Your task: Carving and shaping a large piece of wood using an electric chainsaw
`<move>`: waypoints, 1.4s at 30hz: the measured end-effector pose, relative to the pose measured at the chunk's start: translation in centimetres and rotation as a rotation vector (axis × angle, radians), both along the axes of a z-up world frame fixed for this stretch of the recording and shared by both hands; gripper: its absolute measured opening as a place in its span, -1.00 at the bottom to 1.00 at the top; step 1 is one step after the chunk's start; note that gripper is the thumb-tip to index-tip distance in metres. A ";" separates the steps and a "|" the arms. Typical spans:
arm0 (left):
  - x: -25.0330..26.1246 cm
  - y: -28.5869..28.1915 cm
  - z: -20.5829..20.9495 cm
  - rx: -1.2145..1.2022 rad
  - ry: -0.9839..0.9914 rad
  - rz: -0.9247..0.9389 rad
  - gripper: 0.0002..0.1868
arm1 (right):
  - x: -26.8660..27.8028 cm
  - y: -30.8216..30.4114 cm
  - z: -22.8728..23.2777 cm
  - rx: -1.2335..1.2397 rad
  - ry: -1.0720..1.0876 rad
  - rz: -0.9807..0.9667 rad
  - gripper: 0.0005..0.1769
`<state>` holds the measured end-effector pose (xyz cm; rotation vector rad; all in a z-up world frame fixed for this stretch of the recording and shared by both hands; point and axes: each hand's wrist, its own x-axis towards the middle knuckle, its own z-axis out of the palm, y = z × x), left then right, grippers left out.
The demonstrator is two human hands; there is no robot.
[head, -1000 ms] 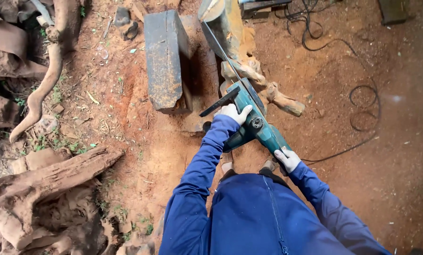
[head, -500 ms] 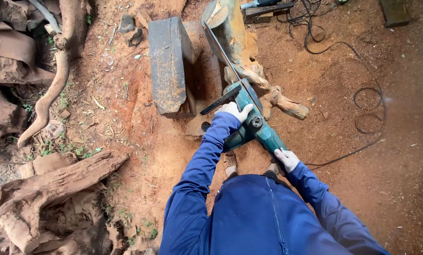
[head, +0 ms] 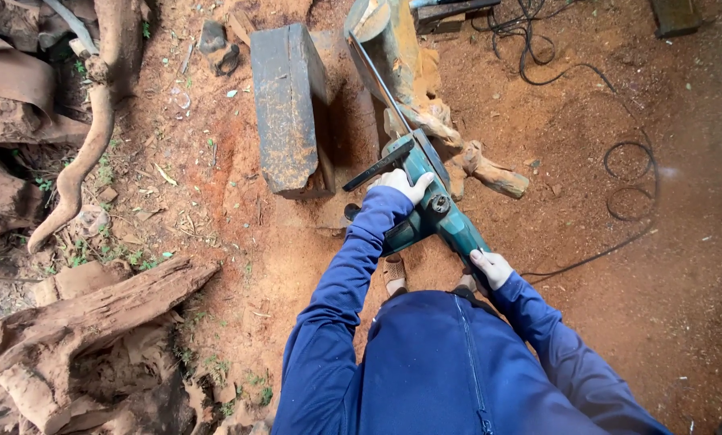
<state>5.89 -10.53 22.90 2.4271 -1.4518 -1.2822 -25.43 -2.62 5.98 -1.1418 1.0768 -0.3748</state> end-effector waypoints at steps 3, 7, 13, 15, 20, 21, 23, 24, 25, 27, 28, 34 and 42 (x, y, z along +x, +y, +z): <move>-0.2 0.1 1.1 0.010 -0.003 -0.006 -0.03 | 0.4 0.1 1.6 0.010 -0.010 -0.020 -0.29; -0.2 0.2 0.5 -0.002 -0.010 0.002 -0.03 | 0.7 0.3 1.9 0.033 -0.032 -0.039 -0.28; -0.2 -0.1 1.1 -0.003 -0.022 0.006 -0.07 | 0.7 -0.2 1.4 0.024 -0.030 -0.010 -0.25; -0.2 -0.2 1.0 0.003 -0.019 0.003 -0.06 | 0.5 -0.3 0.4 0.021 -0.033 0.014 -0.26; -0.3 -0.4 1.2 0.020 -0.019 -0.006 -0.04 | 0.5 -0.7 0.9 0.047 -0.051 -0.001 -0.25; -0.3 -0.5 0.9 0.023 -0.022 -0.003 -0.04 | 0.5 -0.8 0.9 0.053 -0.058 0.002 -0.24; -0.2 -0.8 0.8 0.022 -0.024 0.001 -0.04 | 0.9 -1.0 2.0 0.061 -0.067 -0.002 -0.24; -0.1 -1.0 0.8 0.023 -0.025 0.003 -0.04 | 1.1 -1.1 2.6 0.069 -0.075 -0.008 -0.24; -0.2 -1.0 1.0 0.021 -0.028 0.001 -0.04 | 1.0 -1.0 2.7 0.067 -0.078 -0.009 -0.24; -0.7 -1.1 1.3 0.028 -0.023 0.005 -0.06 | 0.6 -1.1 3.1 0.112 -0.107 -0.015 -0.23; -1.1 -0.8 2.0 0.027 -0.024 0.006 -0.06 | 0.3 -1.5 2.7 0.111 -0.108 -0.014 -0.23; -3.9 1.8 1.6 0.053 0.077 0.103 -0.05 | -3.5 -2.9 3.8 0.070 -0.057 0.088 -0.42; -9.4 3.9 -0.8 0.080 0.102 0.345 -0.04 | -3.7 -6.6 27.7 -0.660 -0.307 0.161 -0.70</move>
